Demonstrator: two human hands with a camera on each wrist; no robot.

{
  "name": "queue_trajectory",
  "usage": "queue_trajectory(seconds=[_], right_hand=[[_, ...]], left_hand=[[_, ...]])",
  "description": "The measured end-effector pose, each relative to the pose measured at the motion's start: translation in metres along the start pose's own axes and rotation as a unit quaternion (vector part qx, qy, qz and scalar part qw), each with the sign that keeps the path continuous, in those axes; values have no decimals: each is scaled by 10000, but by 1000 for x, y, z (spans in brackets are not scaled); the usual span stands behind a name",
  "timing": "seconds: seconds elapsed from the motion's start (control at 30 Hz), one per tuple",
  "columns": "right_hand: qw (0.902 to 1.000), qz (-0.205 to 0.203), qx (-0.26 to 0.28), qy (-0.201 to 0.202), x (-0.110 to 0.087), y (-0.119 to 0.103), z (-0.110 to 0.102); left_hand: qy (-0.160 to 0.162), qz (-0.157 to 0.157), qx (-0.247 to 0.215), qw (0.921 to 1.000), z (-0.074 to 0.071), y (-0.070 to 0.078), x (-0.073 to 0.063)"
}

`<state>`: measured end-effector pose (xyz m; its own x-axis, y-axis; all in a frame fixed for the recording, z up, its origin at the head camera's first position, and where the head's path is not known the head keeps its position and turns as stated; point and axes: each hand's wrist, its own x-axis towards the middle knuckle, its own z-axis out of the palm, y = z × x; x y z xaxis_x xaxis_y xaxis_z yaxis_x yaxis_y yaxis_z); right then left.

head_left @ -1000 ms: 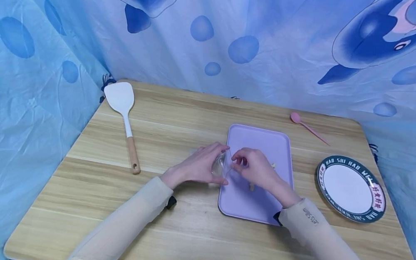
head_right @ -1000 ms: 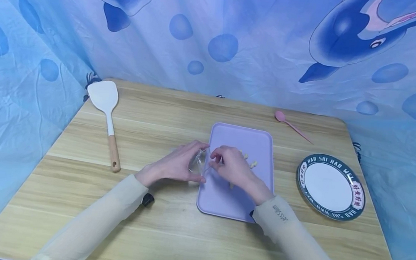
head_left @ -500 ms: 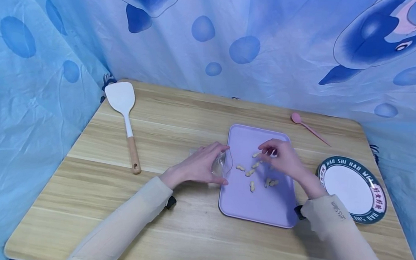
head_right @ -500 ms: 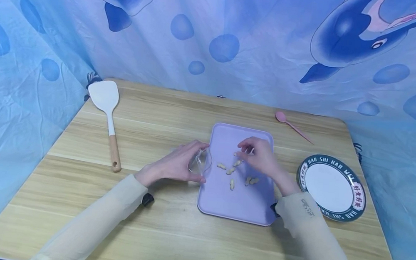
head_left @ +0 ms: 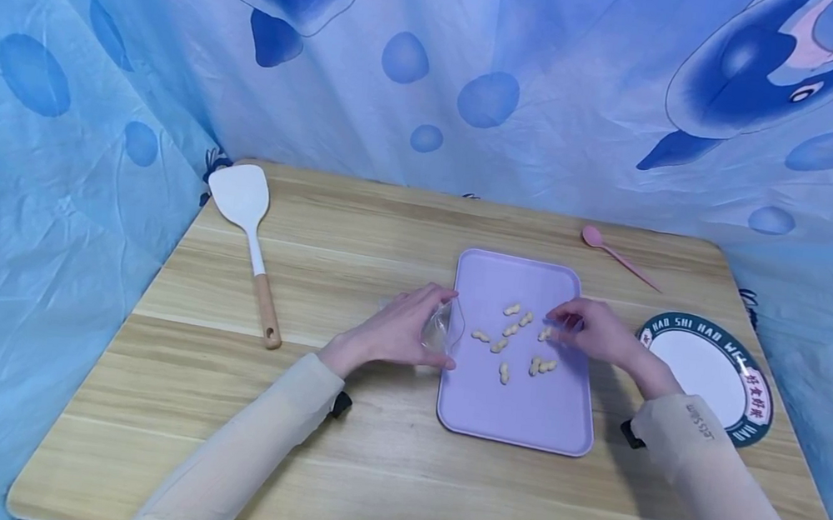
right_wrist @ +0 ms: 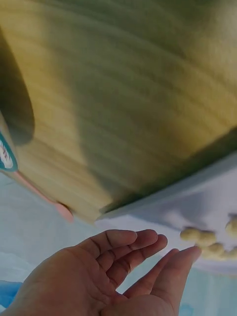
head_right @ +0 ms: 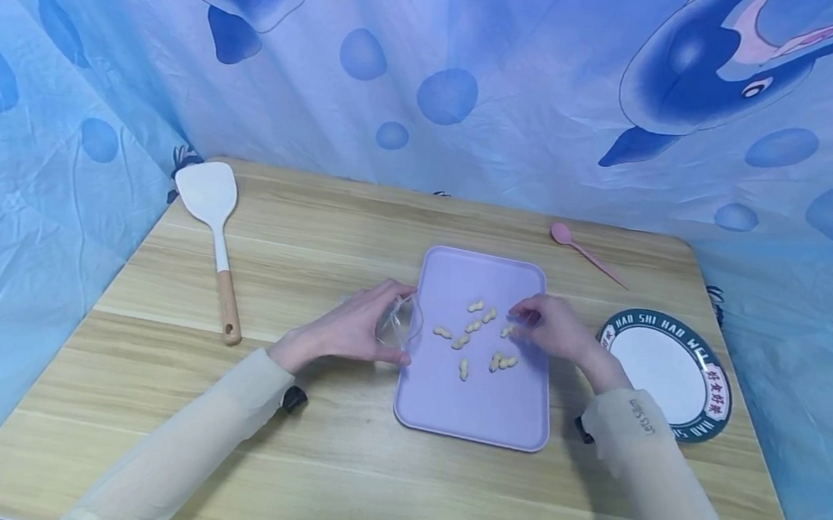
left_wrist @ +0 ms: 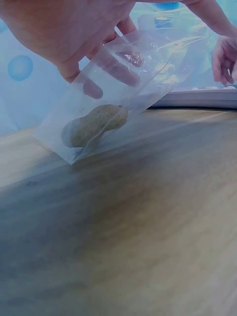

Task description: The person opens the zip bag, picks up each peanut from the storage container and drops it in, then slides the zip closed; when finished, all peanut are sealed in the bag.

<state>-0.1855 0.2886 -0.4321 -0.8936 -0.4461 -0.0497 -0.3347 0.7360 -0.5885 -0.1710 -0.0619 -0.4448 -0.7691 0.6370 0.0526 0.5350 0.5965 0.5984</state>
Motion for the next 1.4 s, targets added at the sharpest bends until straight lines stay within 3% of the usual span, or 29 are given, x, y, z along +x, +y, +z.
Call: queue_trajectory(seconds=[0.13,0.53,0.97,1.4], right_hand=[[9998,115,8,-133,-2,3,7],[9997,-31,-230,-26,-3,7,12],[9998,127,-150,36,-3,6,14],[9980,-423,-148,439,6,-13,6]], left_hand=[[-8,-25,8,10000,0,-1,-1],[-32,-49,13,10000,0,0,-2],[-81,-86,17,9999,1,-1,-1],[-89,-72,59,9999,1,-1,-1]])
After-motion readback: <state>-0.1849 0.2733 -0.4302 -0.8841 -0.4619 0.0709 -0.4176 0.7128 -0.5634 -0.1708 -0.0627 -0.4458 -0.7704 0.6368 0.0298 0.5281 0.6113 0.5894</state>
